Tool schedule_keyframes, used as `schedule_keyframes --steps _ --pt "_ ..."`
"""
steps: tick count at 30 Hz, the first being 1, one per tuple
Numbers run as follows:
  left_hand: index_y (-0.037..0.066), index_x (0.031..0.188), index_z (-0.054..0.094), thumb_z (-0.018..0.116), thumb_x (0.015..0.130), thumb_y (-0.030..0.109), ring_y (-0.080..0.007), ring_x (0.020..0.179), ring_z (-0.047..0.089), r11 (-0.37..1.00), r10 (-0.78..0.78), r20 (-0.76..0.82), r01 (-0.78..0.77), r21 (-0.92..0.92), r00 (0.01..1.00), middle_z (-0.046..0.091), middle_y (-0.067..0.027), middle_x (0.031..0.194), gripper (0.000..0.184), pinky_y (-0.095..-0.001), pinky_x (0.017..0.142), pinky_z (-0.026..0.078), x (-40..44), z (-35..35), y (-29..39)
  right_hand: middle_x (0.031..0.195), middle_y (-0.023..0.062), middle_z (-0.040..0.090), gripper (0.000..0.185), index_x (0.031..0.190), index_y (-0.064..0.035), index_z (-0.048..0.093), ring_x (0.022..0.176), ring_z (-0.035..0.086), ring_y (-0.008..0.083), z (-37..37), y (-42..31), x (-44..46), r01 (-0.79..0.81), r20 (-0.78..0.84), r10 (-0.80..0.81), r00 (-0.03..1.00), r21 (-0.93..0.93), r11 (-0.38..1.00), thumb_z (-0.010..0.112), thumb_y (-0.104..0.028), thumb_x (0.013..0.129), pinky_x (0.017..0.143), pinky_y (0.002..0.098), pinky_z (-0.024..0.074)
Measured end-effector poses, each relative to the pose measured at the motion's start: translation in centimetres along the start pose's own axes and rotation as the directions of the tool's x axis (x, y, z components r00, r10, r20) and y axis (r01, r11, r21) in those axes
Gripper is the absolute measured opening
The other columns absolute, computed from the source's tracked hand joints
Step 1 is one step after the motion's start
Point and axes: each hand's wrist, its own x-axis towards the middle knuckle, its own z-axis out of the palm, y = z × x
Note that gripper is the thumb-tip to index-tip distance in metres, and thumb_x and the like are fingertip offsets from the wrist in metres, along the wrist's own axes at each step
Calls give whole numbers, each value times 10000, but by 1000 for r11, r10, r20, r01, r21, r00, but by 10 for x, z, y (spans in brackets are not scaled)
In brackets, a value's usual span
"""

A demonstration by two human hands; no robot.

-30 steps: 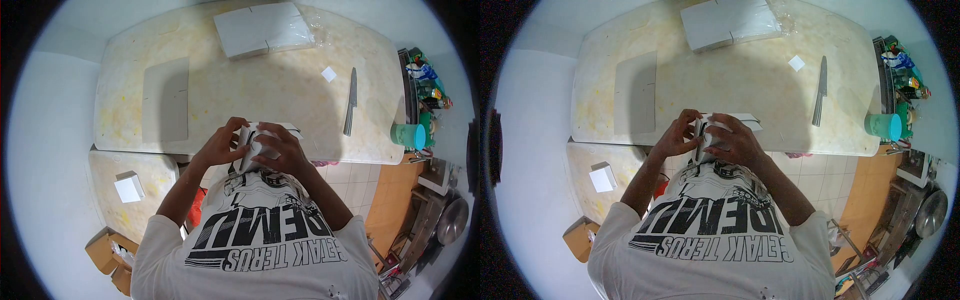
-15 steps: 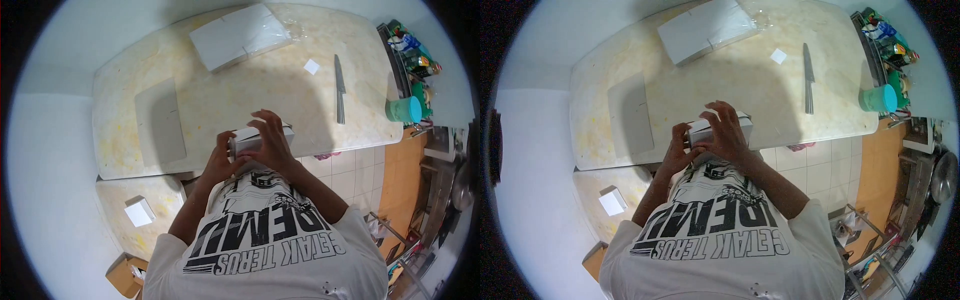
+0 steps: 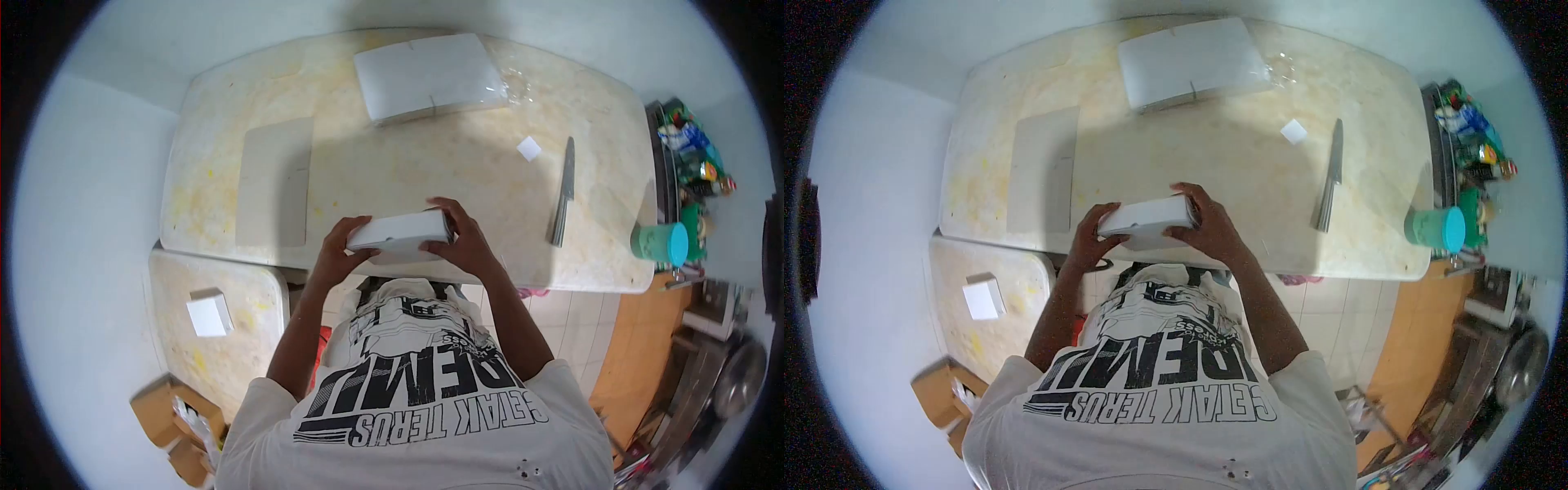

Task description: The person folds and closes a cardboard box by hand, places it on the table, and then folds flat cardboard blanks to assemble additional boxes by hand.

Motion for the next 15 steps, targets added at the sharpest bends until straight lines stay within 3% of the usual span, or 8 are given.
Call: schedule_keyframes --steps 2,4,6,9,12,13,14,15 --pt "83 1265 537 784 685 100 -274 1111 543 996 -51 -63 55 68 997 571 -110 1157 631 -413 929 455 -7 -2 10 1114 122 652 629 1212 -77 538 1016 625 229 1 -5 7 35 143 -29 989 -40 999 831 -144 659 874 353 491" --pt "104 1253 550 808 627 197 -295 1090 551 829 217 19 -195 524 976 570 -121 1163 684 -427 937 412 -23 3 6 1152 85 639 645 1208 -75 538 1057 610 236 0 7 11 176 375 -60 925 -283 943 826 -72 631 927 359 471" --pt "93 1221 525 793 622 258 -302 1101 540 837 238 14 -212 505 971 592 -119 1129 677 -416 942 381 -44 21 18 1148 93 639 627 1192 -73 553 1080 607 268 9 19 16 314 573 -185 799 -134 940 829 -116 630 941 362 467" --pt "177 1288 502 795 643 258 -265 1186 518 855 -415 -16 396 334 910 566 -68 1250 713 -449 1012 358 -80 30 17 1164 100 627 656 1204 -77 543 1114 582 291 36 26 23 308 565 -200 801 -102 946 838 -164 624 971 385 447" --pt "214 1279 513 782 644 285 -241 1206 503 620 89 -374 242 746 923 554 -6 1287 693 -499 1049 308 -142 0 -28 1355 117 464 674 1253 -91 512 1203 504 316 77 10 28 469 647 -199 736 -274 840 821 -198 664 1012 412 403" --pt "238 1258 537 728 697 262 -233 1233 481 323 220 -469 389 863 856 550 47 1299 593 -550 1072 243 -164 -23 -62 1391 118 424 677 1266 -95 504 1217 490 321 89 13 29 502 663 -203 720 -297 812 815 -208 676 1017 415 396" --pt "225 1248 547 654 776 210 -236 1250 456 265 123 -588 544 796 800 537 11 1309 484 -594 1087 174 -188 -56 -45 1425 110 368 633 1296 -102 479 1195 506 310 101 22 30 469 715 -140 685 -286 836 767 -225 746 990 421 416" --pt "294 1238 564 644 768 190 -255 1262 429 484 170 -745 604 633 645 499 8 1346 488 -652 1067 148 -214 -92 -54 1408 110 386 620 1303 -103 471 1184 515 300 115 28 28 372 729 -53 683 -285 883 751 -229 765 976 424 426"
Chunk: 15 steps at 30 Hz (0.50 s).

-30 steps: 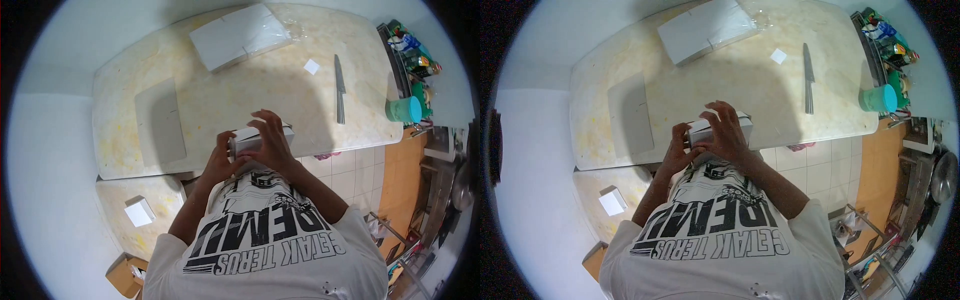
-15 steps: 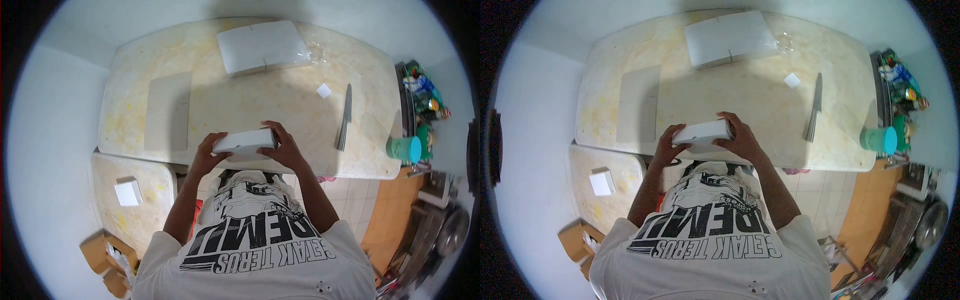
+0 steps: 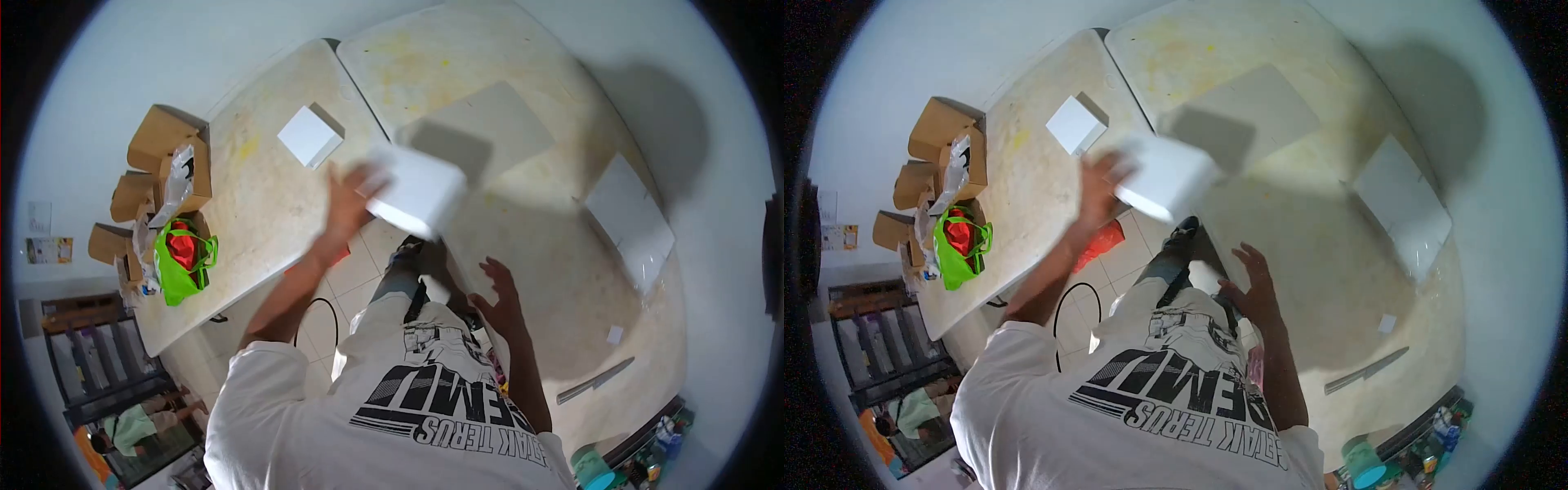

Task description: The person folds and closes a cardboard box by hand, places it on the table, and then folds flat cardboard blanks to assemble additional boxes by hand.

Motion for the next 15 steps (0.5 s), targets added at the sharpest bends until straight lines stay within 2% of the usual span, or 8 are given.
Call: schedule_keyframes --steps 2,3,4,6,8,12,13,15 --pt "233 1137 627 723 657 112 -342 1245 419 996 28 -259 -4 94 965 456 -124 1360 504 -590 1060 229 12 -19 -94 1375 110 421 594 1317 -105 455 1162 531 281 22 -6 25 -148 106 133 986 151 977 719 -238 802 949 429 444" --pt "203 1087 658 763 602 73 -386 1237 413 990 41 -382 12 137 923 434 -190 1367 513 -559 1056 270 18 -29 -142 1296 138 473 532 1300 -90 477 1042 580 284 33 -8 38 -159 105 144 984 146 976 690 -184 821 877 384 491" --pt "181 1098 649 756 581 31 -382 1269 383 992 24 -357 21 121 934 399 -184 1397 549 -546 1069 261 14 -28 -182 1292 138 478 522 1302 -89 474 1034 585 284 43 -11 53 -167 119 150 981 148 975 678 -177 829 877 384 489" --pt "205 1229 584 657 680 -21 -378 1308 338 990 -63 -153 82 115 986 304 -184 1464 598 -558 1080 239 0 -14 -253 1283 139 489 503 1307 -89 467 1017 594 284 60 -15 79 -200 132 180 975 158 967 655 -163 846 878 385 487" --pt "224 1319 505 565 737 -47 -377 1329 312 974 -41 33 33 222 999 244 -170 1498 646 -560 1088 226 -8 -3 -294 1264 151 508 487 1320 -81 448 989 603 274 80 -5 97 -255 112 246 963 72 964 621 -167 872 859 385 490" --pt "275 1426 377 431 809 -63 -375 1356 276 981 -72 380 -2 192 922 173 -145 1535 706 -573 1095 202 -13 -11 -339 1246 161 520 484 1325 -69 437 954 618 265 89 -5 103 -391 16 391 920 89 916 606 -180 886 834 382 500" --pt "274 1386 444 445 775 -79 -375 1363 266 997 -40 351 14 77 936 198 -125 1532 706 -598 1087 190 -4 -15 -345 1242 162 523 481 1326 -66 434 946 622 263 92 -6 98 -426 -18 431 902 119 897 601 -181 890 828 381 502" --pt "264 1343 496 448 754 -88 -375 1366 260 993 -66 350 28 113 935 219 -112 1526 688 -627 1071 187 16 -27 -340 1236 162 525 471 1315 -61 446 927 627 260 96 0 84 -471 -95 485 870 137 872 604 -189 890 815 379 507"
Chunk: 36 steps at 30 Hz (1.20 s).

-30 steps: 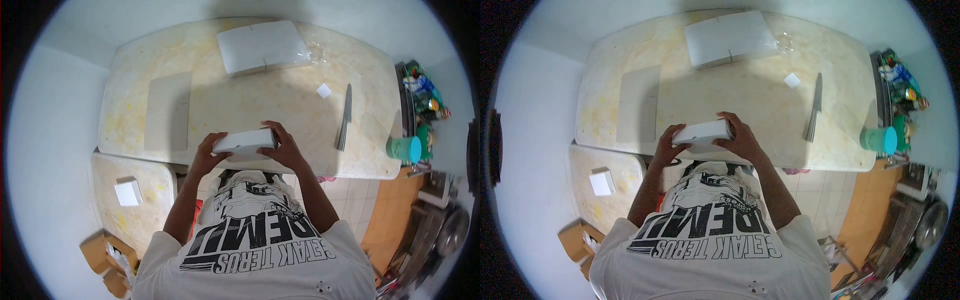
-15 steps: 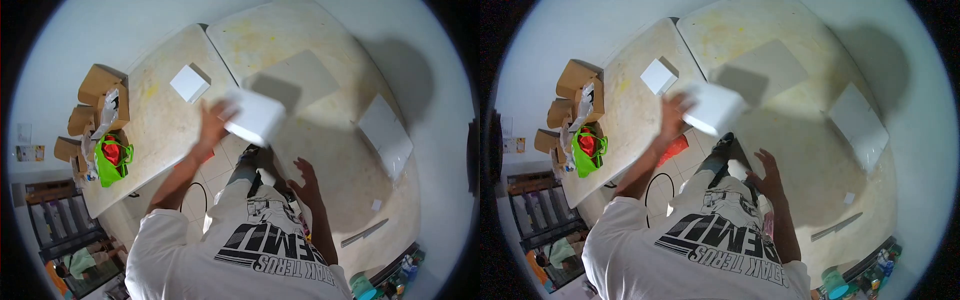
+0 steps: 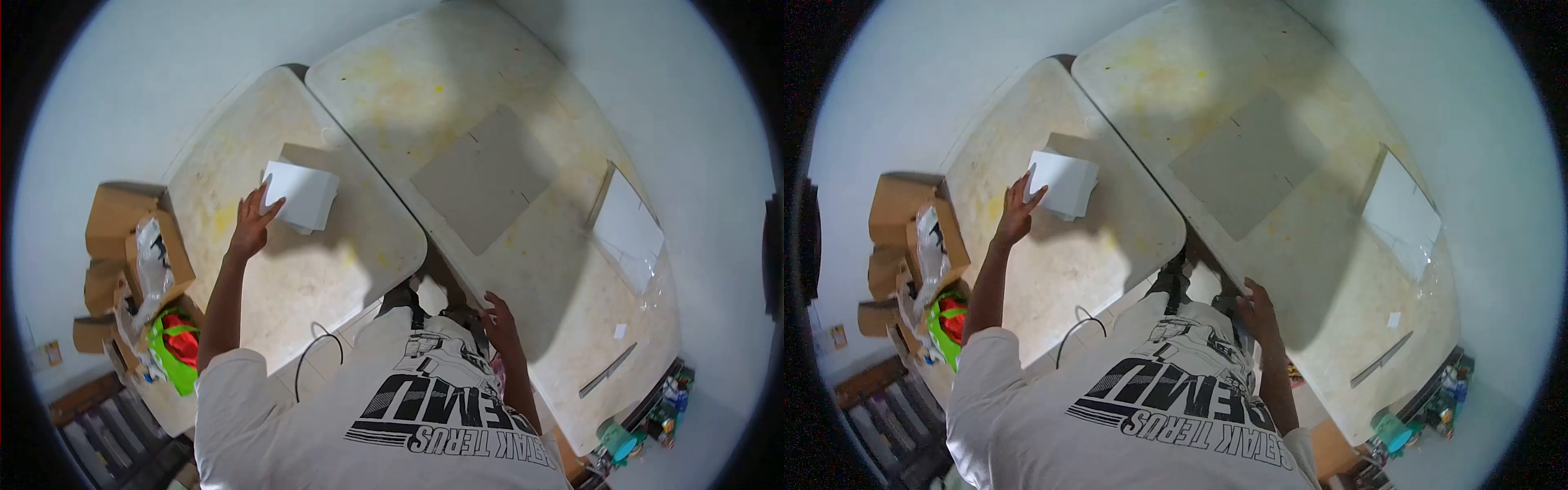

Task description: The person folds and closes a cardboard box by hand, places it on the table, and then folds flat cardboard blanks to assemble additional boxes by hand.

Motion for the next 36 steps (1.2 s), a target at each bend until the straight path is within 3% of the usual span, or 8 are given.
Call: schedule_keyframes --steps 5,12,18,24,27,30,33,36 --pt "247 1408 388 665 790 219 -417 1390 173 876 -462 -143 425 -229 875 206 -107 1531 678 -729 996 180 59 17 72 1207 163 532 449 1276 -60 485 914 626 269 10 38 -19 -11 -189 25 982 73 997 628 -197 873 803 363 516" --pt "276 1503 131 759 723 220 -401 1427 29 951 -308 136 303 60 942 -10 -105 1574 1004 -737 993 152 44 52 76 1270 159 494 521 1303 -46 459 1105 550 291 13 42 76 -20 -452 140 881 259 966 659 -201 847 897 374 477" --pt "46 1387 370 675 823 198 -369 1329 329 887 20 -143 -83 -454 990 405 -185 1403 659 -465 1092 268 118 85 171 1338 223 433 656 1407 7 280 1227 451 312 -52 1 200 -256 -219 546 809 704 663 599 -258 899 1019 438 364" --pt "59 1332 432 735 746 407 -401 1227 417 923 -250 135 278 -267 959 456 -252 1289 746 -474 1021 360 231 126 290 1352 238 398 726 1429 45 203 1249 424 321 -89 -58 218 -414 -35 704 710 787 457 588 -257 893 1027 439 358" --pt "55 1257 486 732 738 436 -377 1113 498 887 -215 138 252 -387 967 520 -239 1171 690 -465 963 407 237 149 297 1383 232 366 740 1422 70 184 1262 411 325 -66 10 230 -260 155 359 921 929 265 592 -231 884 1025 441 358" --pt "53 1166 542 722 754 409 -360 1022 548 818 -223 306 348 -457 926 565 -212 1103 573 -450 911 441 232 169 298 1235 160 540 514 1309 -25 418 1108 542 281 -40 44 206 -89 -272 400 875 721 687 623 -174 862 895 395 461" --pt "57 1096 590 702 785 361 -349 962 568 492 145 661 526 -694 737 583 -203 1067 449 -433 852 461 216 163 311 1231 159 538 480 1290 -10 450 1099 537 262 -65 22 114 -180 -170 398 901 690 701 619 -131 857 888 370 461" --pt "71 1088 603 703 786 360 -315 977 564 771 132 632 322 -550 764 573 -185 1115 429 -413 834 454 174 115 360 1216 151 543 459 1283 -9 466 1066 544 251 -34 99 72 -56 -471 392 790 582 811 610 -132 864 871 362 462"
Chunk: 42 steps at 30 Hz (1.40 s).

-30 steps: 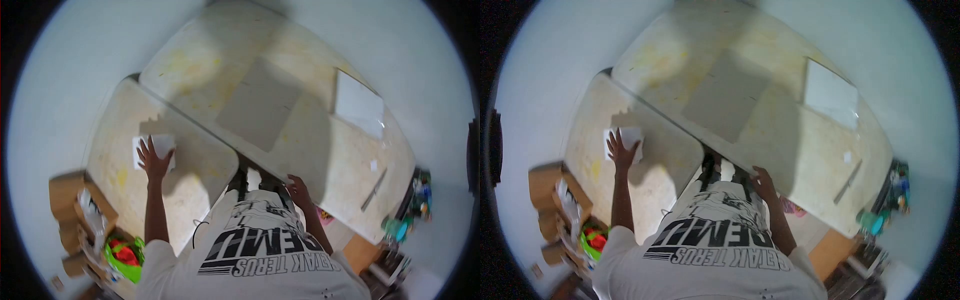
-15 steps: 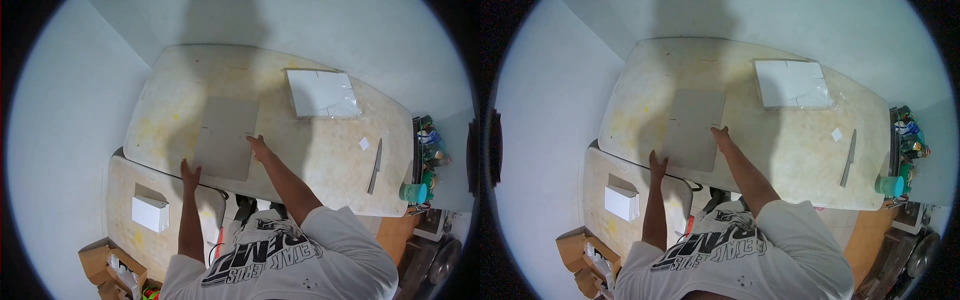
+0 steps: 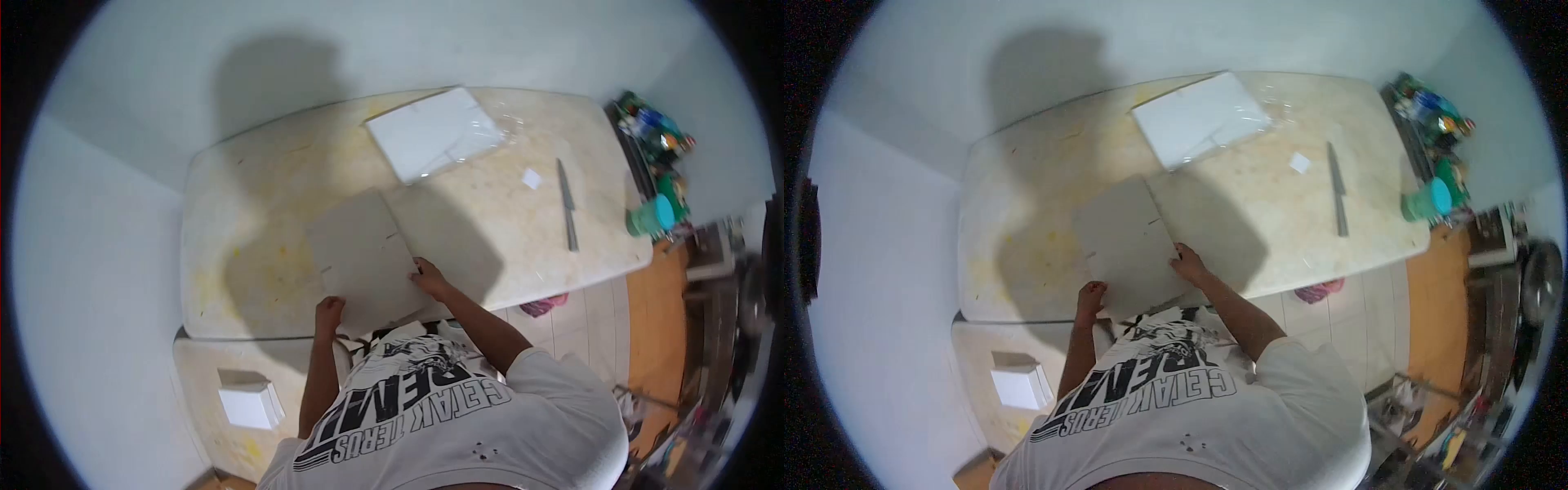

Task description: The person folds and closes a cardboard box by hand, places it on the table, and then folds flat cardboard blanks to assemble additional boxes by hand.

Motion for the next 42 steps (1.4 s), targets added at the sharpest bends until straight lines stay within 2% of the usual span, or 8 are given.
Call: schedule_keyframes --steps 2,8,15,19,26,31,39,42 --pt "83 1152 582 713 769 390 -311 1017 551 917 322 -241 -239 319 916 568 -164 1148 508 -427 855 440 1 25 -30 1231 149 541 492 1319 -30 452 1104 527 266 -31 17 -30 -54 -40 57 998 65 996 599 -151 866 916 356 440" --pt "228 1356 442 694 735 505 -345 1362 247 404 612 427 -727 555 666 294 -133 1471 725 -637 1044 193 -78 82 5 1202 161 539 495 1334 -19 406 1042 547 255 -56 56 -118 -114 -228 293 929 576 809 575 -115 879 875 390 466" --pt "216 1188 610 684 793 252 -247 1257 445 -70 735 678 -994 86 7 512 -83 1305 403 -563 999 325 -105 162 77 1069 141 568 313 1188 12 476 984 568 277 -65 92 -165 47 -227 367 902 897 440 534 -36 884 790 450 508" --pt "156 1150 631 709 765 190 -277 1149 540 -226 731 628 -963 -149 -269 570 -91 1231 394 -427 940 443 -102 204 116 1058 137 587 259 1139 -1 520 924 599 275 -95 165 -144 154 -330 95 939 653 742 497 -81 893 809 441 512" --pt "134 1216 593 798 661 269 -302 1147 533 12 738 674 -1000 -1 8 546 -94 1287 607 -383 951 447 -89 270 158 1126 134 572 302 1212 -29 474 1024 582 291 -184 128 -136 -328 240 281 929 886 328 434 -181 954 913 468 476" --pt "162 1298 528 798 668 282 -284 1223 486 124 665 741 -992 16 95 496 -92 1352 695 -381 1019 399 -56 320 165 1198 181 536 410 1286 4 392 1141 533 324 -238 110 -151 -296 484 -30 874 580 759 406 -276 986 996 480 437" --pt "150 1270 573 788 696 250 -263 1273 451 335 708 647 -941 46 283 478 -84 1383 621 -350 1050 376 -112 336 189 1286 223 479 460 1311 1 376 1171 514 347 -279 126 -135 -587 574 156 804 724 361 404 -329 993 1042 488 385" --pt "137 1240 599 797 691 259 -267 1277 450 409 660 664 -909 77 353 472 -93 1391 597 -353 1052 374 -114 342 190 1285 219 491 502 1307 24 385 1177 511 348 -297 100 -151 -535 543 147 827 680 501 408 -361 986 1045 471 377"
